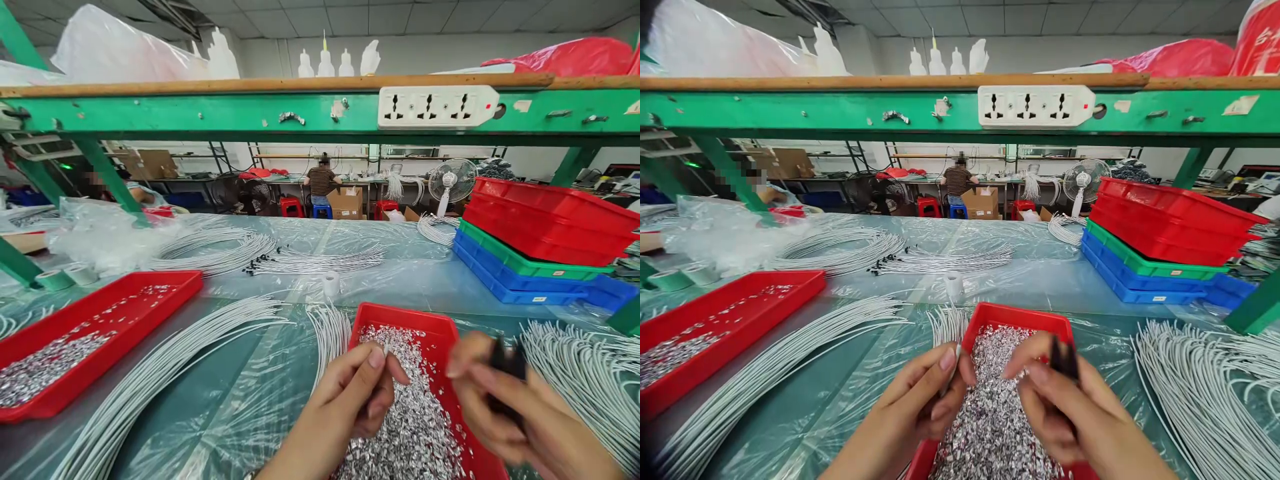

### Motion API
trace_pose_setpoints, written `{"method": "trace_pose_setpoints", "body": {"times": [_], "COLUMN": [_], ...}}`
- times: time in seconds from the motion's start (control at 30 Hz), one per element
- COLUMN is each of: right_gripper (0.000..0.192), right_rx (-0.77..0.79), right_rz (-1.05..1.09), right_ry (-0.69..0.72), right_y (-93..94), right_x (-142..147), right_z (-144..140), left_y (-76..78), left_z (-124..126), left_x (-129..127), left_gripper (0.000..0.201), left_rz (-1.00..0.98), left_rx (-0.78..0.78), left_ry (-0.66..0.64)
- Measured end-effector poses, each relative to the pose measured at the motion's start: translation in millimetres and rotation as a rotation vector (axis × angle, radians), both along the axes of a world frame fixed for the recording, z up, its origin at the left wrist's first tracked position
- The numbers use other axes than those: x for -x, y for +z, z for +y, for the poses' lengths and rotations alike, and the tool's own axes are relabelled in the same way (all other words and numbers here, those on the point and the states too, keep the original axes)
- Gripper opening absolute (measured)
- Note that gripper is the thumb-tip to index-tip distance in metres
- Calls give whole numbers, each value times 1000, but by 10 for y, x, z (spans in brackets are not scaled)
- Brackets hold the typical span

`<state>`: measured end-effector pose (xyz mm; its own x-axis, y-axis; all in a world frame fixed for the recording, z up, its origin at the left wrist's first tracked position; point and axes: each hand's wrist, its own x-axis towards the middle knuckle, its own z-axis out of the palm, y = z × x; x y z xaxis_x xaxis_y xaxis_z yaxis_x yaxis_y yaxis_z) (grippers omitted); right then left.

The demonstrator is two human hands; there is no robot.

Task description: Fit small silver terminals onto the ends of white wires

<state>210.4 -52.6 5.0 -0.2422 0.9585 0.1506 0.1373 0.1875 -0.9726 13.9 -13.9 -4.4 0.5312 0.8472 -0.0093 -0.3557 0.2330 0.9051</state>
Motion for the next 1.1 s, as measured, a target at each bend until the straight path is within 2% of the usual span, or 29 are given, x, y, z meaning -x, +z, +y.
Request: {"method": "trace_pose_setpoints", "body": {"times": [0.03,0.1,0.2,0.33,0.57,0.73,0.93,1.1], "right_gripper": [32,35,41,45,15,11,13,13], "right_rx": [104,138,5,-109,-311,-400,-526,-589], "right_rz": [78,98,15,-115,-262,-294,-346,-416], "right_ry": [73,98,-38,-157,-229,-325,-192,-196], "right_y": [5,-10,-64,-87,-30,-50,-27,-6], "right_x": [38,98,137,156,265,275,259,234], "right_z": [107,253,291,149,-31,-61,12,44], "left_y": [15,48,86,86,61,56,24,23], "left_z": [-11,-34,-66,-98,-124,-149,-161,-161], "left_x": [5,10,6,-10,17,22,-2,-19], "left_gripper": [36,38,38,40,42,38,34,32], "left_rz": [8,31,66,133,222,210,188,176], "left_rx": [-3,-20,-25,-74,-136,-150,-140,-195], "left_ry": [-5,-15,-8,28,6,11,36,57]}}
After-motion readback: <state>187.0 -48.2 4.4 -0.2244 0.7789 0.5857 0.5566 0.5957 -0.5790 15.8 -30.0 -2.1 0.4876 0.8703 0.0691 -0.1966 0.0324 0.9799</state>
